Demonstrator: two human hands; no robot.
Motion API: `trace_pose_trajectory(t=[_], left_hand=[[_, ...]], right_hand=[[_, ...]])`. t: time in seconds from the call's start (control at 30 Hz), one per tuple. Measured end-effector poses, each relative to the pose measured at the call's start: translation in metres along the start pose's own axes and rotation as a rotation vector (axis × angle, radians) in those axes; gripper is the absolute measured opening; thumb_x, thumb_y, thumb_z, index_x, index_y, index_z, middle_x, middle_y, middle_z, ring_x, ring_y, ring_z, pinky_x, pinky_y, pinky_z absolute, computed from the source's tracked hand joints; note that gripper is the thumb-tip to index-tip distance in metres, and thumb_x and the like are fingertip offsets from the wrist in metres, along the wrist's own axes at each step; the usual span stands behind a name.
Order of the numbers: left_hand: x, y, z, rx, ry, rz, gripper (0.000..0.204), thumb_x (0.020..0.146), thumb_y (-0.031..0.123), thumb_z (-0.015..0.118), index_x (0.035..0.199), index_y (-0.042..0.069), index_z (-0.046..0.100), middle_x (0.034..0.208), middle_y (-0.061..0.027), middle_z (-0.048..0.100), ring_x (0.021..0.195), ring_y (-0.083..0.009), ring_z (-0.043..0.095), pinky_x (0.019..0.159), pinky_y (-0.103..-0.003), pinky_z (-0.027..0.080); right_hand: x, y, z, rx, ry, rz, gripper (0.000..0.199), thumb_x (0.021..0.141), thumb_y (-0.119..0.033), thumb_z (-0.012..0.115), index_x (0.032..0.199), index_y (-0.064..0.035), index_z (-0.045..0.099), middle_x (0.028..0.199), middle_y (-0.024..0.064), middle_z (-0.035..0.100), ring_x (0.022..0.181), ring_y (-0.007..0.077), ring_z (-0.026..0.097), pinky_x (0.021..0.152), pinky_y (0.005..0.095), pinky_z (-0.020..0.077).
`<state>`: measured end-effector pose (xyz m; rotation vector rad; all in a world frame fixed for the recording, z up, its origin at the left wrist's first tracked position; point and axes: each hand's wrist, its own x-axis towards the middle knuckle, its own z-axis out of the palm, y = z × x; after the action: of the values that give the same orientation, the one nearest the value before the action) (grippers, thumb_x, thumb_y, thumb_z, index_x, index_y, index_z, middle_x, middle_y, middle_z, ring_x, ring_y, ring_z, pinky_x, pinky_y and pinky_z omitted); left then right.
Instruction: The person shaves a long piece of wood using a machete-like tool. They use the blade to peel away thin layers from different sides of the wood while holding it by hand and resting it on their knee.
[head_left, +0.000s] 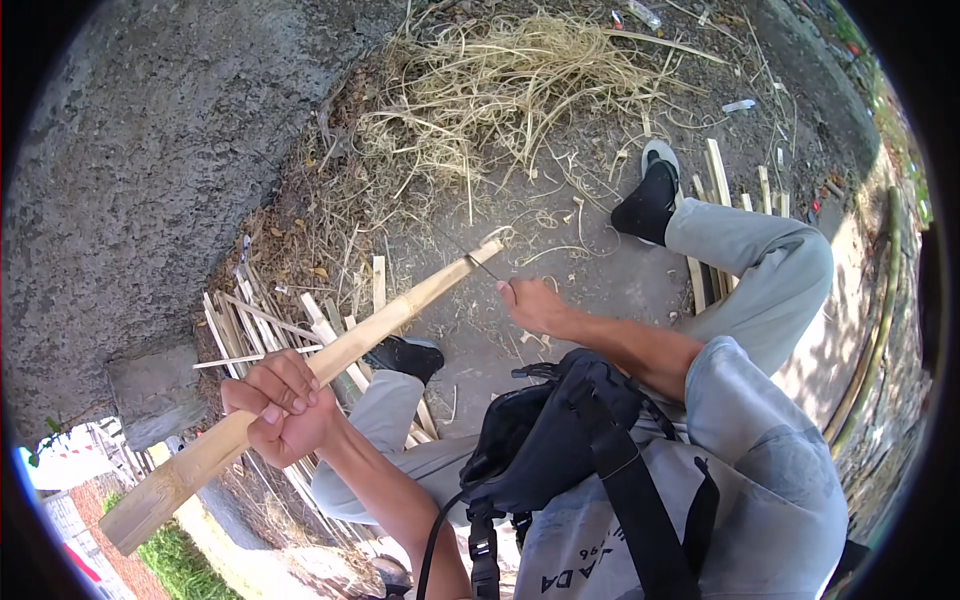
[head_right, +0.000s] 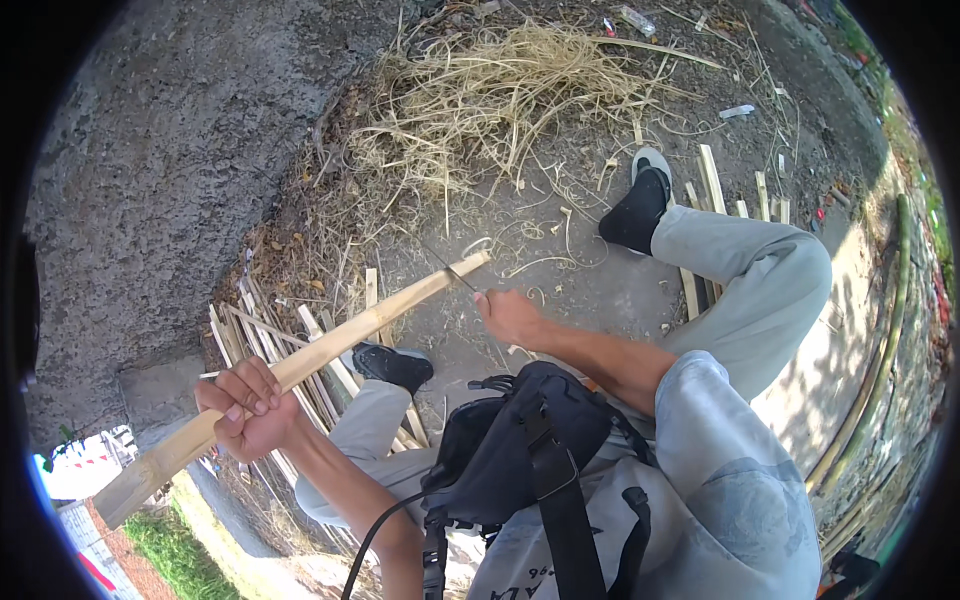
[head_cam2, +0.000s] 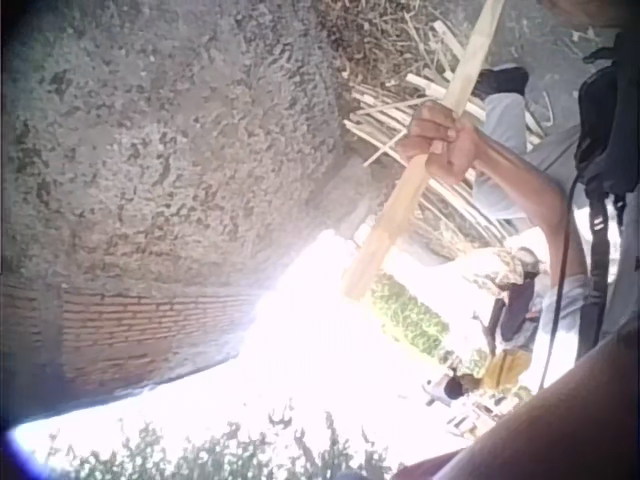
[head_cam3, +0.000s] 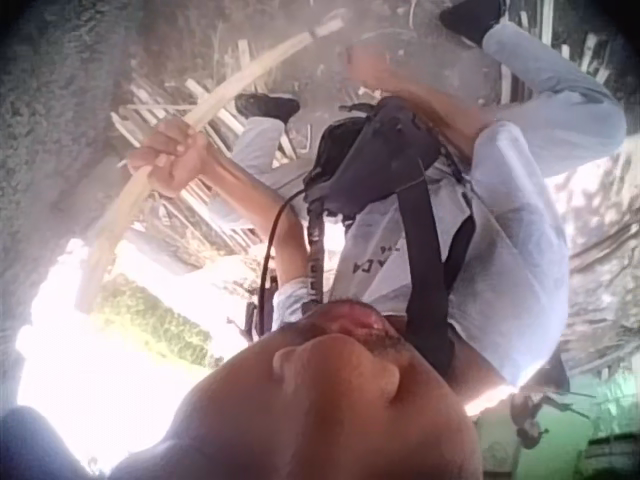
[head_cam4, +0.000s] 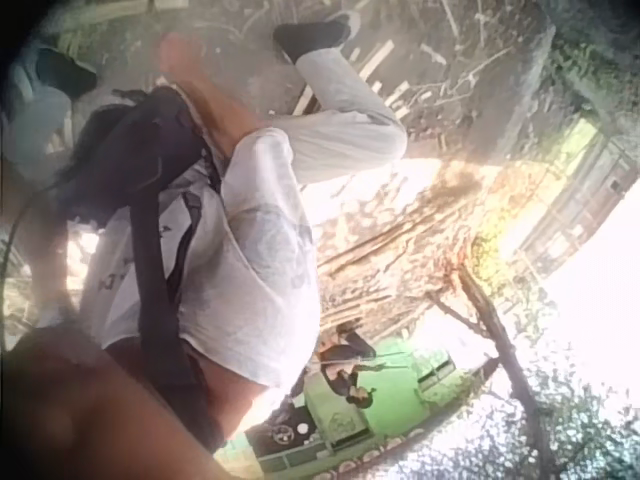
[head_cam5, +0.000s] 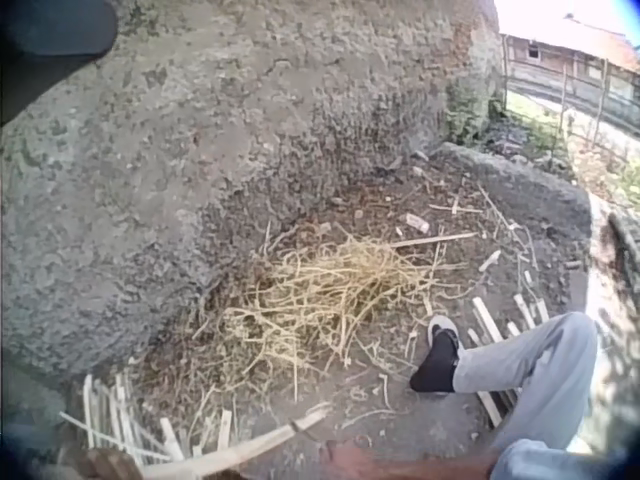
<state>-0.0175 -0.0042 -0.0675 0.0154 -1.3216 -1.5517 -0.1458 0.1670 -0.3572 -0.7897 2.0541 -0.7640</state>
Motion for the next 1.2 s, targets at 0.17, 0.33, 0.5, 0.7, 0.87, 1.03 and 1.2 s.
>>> trace_pose_trajectory(t=[0.17, 0.33, 0.5, 0.7, 0.87, 1.03, 1.2], left_hand=[[0.001, 0.002, -0.003, 0.03, 0.011, -0.001, 0.017, 0.065, 0.008, 0.048, 0.06, 0.011, 0.032, 0.042, -0.004, 0.033, 0.033, -0.0119, 0.03, 0.034, -0.023, 0.028], [0.003, -0.002, -0.014, -0.021, -0.007, -0.004, 0.014, 0.065, 0.004, 0.046, 0.061, 0.01, 0.033, 0.043, -0.0052, 0.037, 0.033, -0.0113, 0.031, 0.034, -0.023, 0.03], [0.002, 0.005, -0.005, -0.013, -0.013, -0.001, 0.015, 0.065, 0.004, 0.047, 0.061, 0.01, 0.033, 0.043, -0.0048, 0.037, 0.032, -0.0111, 0.031, 0.034, -0.024, 0.03], [0.008, -0.006, -0.007, -0.026, -0.033, -0.001, 0.015, 0.065, 0.005, 0.047, 0.061, 0.01, 0.034, 0.044, -0.0047, 0.037, 0.033, -0.0114, 0.031, 0.035, -0.024, 0.03], [0.006, 0.001, -0.008, -0.003, 0.019, 0.0, 0.013, 0.065, 0.005, 0.045, 0.06, 0.01, 0.034, 0.044, -0.0047, 0.036, 0.034, -0.0109, 0.031, 0.036, -0.024, 0.03], [0.004, -0.008, -0.008, -0.009, 0.042, 0.016, 0.015, 0.064, 0.005, 0.046, 0.059, 0.01, 0.033, 0.042, -0.0048, 0.036, 0.032, -0.0108, 0.029, 0.033, -0.023, 0.028], [0.003, -0.002, -0.004, 0.034, 0.041, 0.011, 0.016, 0.065, 0.007, 0.046, 0.058, 0.011, 0.032, 0.042, -0.0048, 0.035, 0.032, -0.0106, 0.029, 0.032, -0.022, 0.027]], right_hand=[[-0.021, 0.003, -0.013, -0.014, 0.067, -0.06, 0.045, 0.097, -0.037, 0.038, 0.092, 0.0012, 0.061, 0.079, 0.0322, 0.061, 0.079, 0.0495, 0.061, 0.076, 0.0546, 0.0489], [0.009, 0.019, -0.012, -0.053, 0.049, 0.015, 0.044, 0.097, -0.036, 0.038, 0.093, 0.0008, 0.06, 0.08, 0.0323, 0.061, 0.08, 0.0482, 0.061, 0.076, 0.0543, 0.0488], [-0.024, -0.005, -0.007, 0.023, -0.048, -0.207, 0.048, 0.097, -0.036, 0.037, 0.091, 0.0026, 0.064, 0.082, 0.0323, 0.062, 0.083, 0.048, 0.062, 0.079, 0.0532, 0.0495], [0.001, 0.023, -0.004, -0.049, -0.014, 0.157, 0.042, 0.097, -0.035, 0.038, 0.093, 0.0, 0.062, 0.078, 0.0319, 0.061, 0.079, 0.0484, 0.061, 0.076, 0.0539, 0.0489], [-0.026, 0.004, -0.011, 0.01, 0.034, -0.116, 0.046, 0.098, -0.035, 0.035, 0.095, 0.0022, 0.062, 0.078, 0.0314, 0.061, 0.08, 0.0486, 0.061, 0.078, 0.0543, 0.0489], [0.014, 0.046, 0.008, -0.096, 0.087, 0.027, 0.043, 0.098, -0.036, 0.036, 0.098, 0.0005, 0.06, 0.076, 0.0308, 0.061, 0.079, 0.0485, 0.061, 0.077, 0.0547, 0.0488], [-0.031, 0.016, -0.006, 0.005, 0.044, -0.079, 0.048, 0.098, -0.036, 0.035, 0.094, 0.0016, 0.064, 0.078, 0.0316, 0.061, 0.08, 0.0472, 0.061, 0.079, 0.0538, 0.0495]])
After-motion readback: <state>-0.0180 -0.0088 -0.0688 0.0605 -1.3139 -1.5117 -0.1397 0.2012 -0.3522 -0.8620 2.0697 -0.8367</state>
